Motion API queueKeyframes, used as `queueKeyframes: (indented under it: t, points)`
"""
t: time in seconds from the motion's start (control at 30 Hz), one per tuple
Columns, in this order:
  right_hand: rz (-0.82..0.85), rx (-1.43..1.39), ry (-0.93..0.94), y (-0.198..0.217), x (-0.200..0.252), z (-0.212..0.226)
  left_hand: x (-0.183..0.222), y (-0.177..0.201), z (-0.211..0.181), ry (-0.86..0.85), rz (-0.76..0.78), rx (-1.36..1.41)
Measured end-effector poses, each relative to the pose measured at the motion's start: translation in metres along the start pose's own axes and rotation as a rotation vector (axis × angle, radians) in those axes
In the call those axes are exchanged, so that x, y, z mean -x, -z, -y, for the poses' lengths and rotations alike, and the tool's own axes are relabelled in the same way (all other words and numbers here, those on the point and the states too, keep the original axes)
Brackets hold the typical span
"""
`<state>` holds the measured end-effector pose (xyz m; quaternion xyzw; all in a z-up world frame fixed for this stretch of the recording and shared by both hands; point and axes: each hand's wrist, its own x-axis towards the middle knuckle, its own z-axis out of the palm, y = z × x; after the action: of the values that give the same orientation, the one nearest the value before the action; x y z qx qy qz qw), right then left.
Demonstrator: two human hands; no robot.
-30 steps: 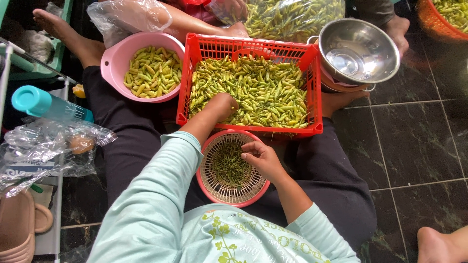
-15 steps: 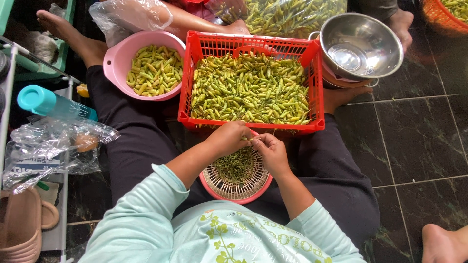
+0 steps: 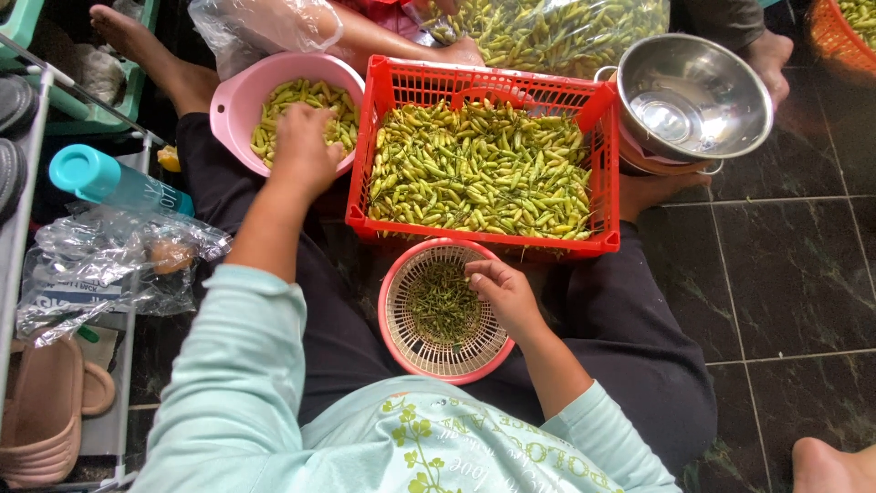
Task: Removing stems from green chilies by hand and sorting them into a basket while sitting on the floor.
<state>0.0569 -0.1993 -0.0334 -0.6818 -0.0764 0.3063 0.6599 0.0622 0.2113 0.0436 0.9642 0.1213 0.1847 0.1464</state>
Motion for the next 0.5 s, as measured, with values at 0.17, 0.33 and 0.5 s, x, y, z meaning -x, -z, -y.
queueKeyframes:
  t: [0.17, 0.33, 0.5]
  points:
    - [0.041, 0.045, -0.034, -0.007, 0.007, 0.026, -0.044, -0.002, -0.065, 0.163, 0.173, -0.141]
    - [-0.021, 0.081, 0.043, -0.004, 0.002, 0.008, -0.043, -0.143, -0.112, -0.197, 0.394, -0.095]
    - [-0.062, 0.100, 0.046, 0.002, 0.006, 0.011, -0.024, -0.200, -0.141, -0.239, 0.400, 0.011]
